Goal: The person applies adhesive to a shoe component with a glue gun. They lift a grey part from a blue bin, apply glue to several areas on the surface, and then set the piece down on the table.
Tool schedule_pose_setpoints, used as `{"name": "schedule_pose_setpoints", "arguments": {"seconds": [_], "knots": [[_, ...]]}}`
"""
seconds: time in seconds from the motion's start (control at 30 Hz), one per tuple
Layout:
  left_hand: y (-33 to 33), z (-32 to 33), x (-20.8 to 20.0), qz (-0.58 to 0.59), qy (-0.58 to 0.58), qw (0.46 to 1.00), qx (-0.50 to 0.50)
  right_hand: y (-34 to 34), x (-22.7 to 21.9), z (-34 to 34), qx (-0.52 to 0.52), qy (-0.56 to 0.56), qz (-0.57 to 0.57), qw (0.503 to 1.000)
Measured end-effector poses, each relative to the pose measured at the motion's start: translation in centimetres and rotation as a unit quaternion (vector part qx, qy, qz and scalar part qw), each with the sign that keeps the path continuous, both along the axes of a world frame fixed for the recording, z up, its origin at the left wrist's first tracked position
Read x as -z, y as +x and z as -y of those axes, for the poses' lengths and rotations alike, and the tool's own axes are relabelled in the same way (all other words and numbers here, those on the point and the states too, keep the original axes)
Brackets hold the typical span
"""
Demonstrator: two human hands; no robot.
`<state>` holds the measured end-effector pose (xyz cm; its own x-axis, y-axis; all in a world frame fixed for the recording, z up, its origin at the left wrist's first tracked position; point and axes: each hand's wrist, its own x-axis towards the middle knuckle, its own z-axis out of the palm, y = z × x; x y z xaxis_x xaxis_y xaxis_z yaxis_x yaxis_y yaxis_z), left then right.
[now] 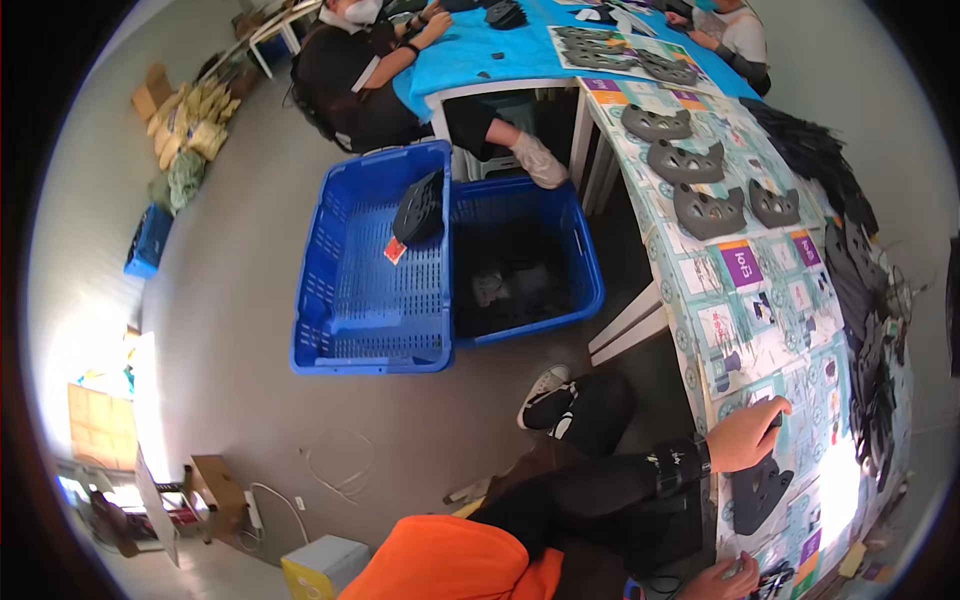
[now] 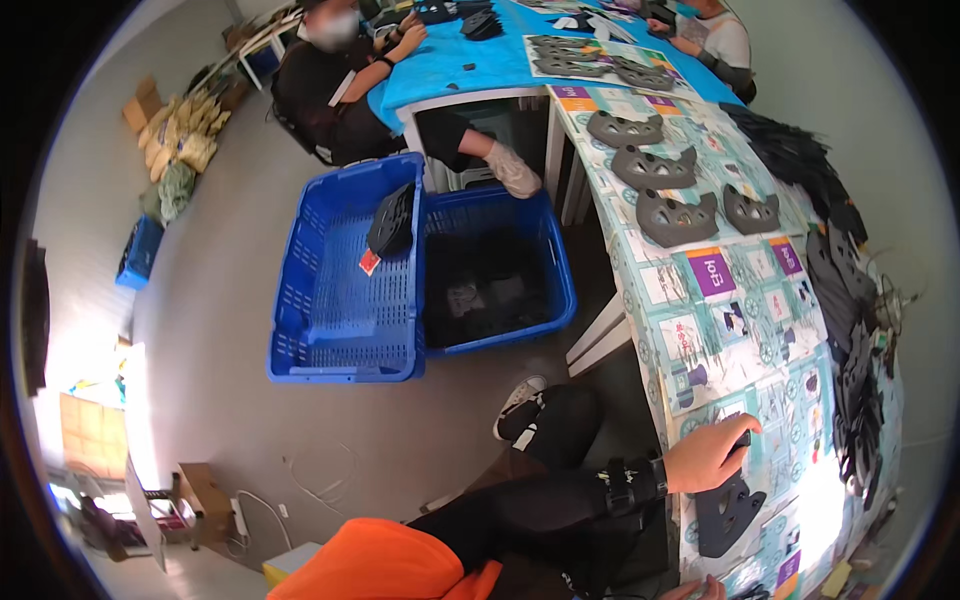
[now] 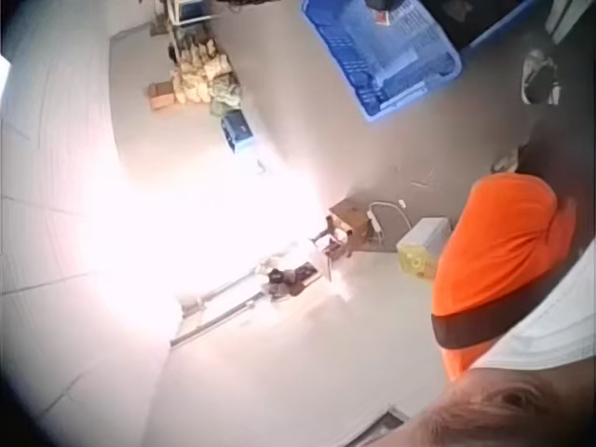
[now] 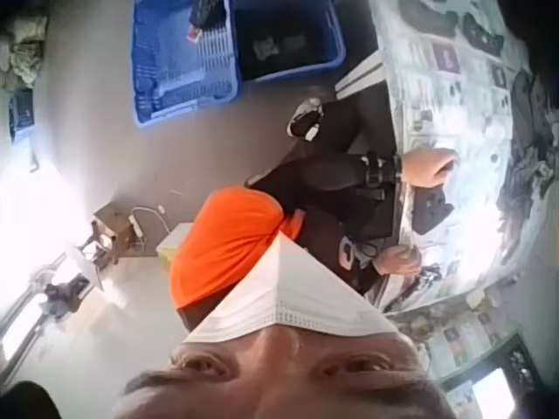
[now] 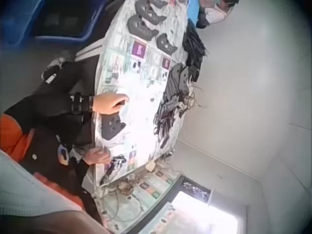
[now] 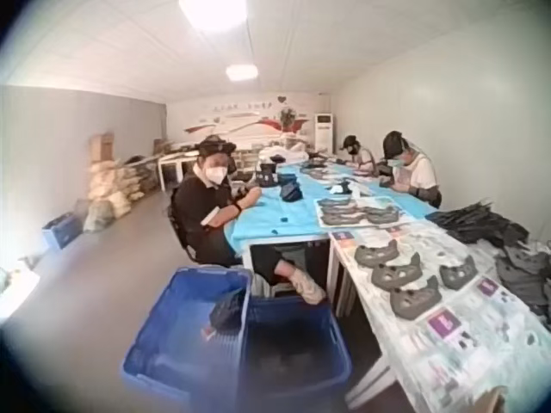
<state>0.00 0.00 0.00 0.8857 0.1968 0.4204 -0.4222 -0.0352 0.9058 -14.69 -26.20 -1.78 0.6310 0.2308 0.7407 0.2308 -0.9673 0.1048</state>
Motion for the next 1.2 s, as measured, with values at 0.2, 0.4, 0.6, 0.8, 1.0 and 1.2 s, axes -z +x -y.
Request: {"name": "schedule_pose_setpoints", "arguments": {"seconds": [0.2,0.4,0.6,0.8,1.0,1.2], "knots": [[-0.1,0.0,0.3,0.010,-0.003,1.000,-0.002,-0.7,-1.4,-2.6,0.003,0.015,0.031,0.999],[0.0,-0.1,0.7,0.010,-0.010,1.000,-0.004,-0.6,-1.4,-2.2,0.008,0.014,0.009,1.000],[0.1,-0.2,0.2,0.004,-0.014,1.000,0.012,-0.4,-1.3,-1.6,0.002,0.005,0.008,1.000],[0.5,-0.1,0.1,0.053,-0.019,0.994,-0.090,-0.4,-1.3,-1.8,0.008,-0.013,-0.001,1.000],[-2.2,-4.4,-3.1,0.099,-0.005,0.974,-0.202,-0.6,-1.2,-1.9,0.026,0.010,-0.022,0.999],[-13.8,-20.6,-9.7,0.146,-0.110,0.969,0.166,-0.7,-1.5,-1.5,0.021,-0.006,-0.046,0.999]]}}
